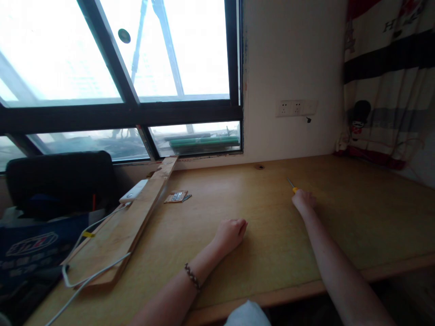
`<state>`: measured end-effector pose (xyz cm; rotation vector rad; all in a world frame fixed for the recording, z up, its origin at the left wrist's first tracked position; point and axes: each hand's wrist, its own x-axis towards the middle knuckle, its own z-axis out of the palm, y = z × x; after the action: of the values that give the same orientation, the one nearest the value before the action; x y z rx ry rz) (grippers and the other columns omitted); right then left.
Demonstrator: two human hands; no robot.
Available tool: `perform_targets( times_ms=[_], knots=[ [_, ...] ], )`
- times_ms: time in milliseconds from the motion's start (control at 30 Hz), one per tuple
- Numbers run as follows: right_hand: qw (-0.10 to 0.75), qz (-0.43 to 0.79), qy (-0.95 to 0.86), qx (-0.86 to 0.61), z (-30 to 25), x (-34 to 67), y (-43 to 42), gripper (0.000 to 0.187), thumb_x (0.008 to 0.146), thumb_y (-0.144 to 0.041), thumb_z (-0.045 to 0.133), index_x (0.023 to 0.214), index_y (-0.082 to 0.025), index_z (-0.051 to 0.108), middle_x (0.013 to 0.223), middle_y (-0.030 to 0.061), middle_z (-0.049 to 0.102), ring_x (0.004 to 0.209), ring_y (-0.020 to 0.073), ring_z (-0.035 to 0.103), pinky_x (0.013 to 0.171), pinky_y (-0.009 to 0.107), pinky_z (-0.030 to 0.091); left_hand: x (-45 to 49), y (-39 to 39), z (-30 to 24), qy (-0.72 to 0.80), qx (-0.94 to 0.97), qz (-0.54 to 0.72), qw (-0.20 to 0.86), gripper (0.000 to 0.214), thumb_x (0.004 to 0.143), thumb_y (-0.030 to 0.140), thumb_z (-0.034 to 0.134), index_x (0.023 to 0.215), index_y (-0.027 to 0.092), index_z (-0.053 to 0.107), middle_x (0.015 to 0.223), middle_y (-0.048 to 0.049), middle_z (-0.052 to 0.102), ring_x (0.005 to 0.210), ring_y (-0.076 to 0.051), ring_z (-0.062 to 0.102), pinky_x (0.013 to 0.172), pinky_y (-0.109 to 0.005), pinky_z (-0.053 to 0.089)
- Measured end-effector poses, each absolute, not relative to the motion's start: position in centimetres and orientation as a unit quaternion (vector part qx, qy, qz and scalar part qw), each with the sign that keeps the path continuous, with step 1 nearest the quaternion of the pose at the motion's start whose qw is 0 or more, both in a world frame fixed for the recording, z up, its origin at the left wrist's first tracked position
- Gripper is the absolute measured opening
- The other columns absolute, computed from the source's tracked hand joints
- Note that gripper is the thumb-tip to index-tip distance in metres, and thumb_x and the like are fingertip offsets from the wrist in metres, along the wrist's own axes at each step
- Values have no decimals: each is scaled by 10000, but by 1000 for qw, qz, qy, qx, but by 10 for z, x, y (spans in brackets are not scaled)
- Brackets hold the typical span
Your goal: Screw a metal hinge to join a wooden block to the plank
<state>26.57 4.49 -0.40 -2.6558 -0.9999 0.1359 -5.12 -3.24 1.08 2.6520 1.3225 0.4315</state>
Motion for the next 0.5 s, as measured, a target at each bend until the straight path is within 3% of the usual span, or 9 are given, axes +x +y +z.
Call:
perform_targets(
  times_ms=[267,500],
  knots=[
    [152,50,-343,-926,-4,265,44,340,796,-211,435,1076,-120,605,1082,246,508,1039,356,503,718,441,429,-52,-31,9,437,885,145,74,418,896,362,251,740,178,592,688,-84,622,612,-156,556,574,-246,335],
    [185,19,-365,-912,7,255,38,376,811,-183,410,1147,-45,510,1143,280,455,1117,391,406,812,493,358,-52,-31,8,441,883,144,70,429,899,368,243,747,182,598,700,-85,629,630,-161,565,584,-248,338]
  ],
)
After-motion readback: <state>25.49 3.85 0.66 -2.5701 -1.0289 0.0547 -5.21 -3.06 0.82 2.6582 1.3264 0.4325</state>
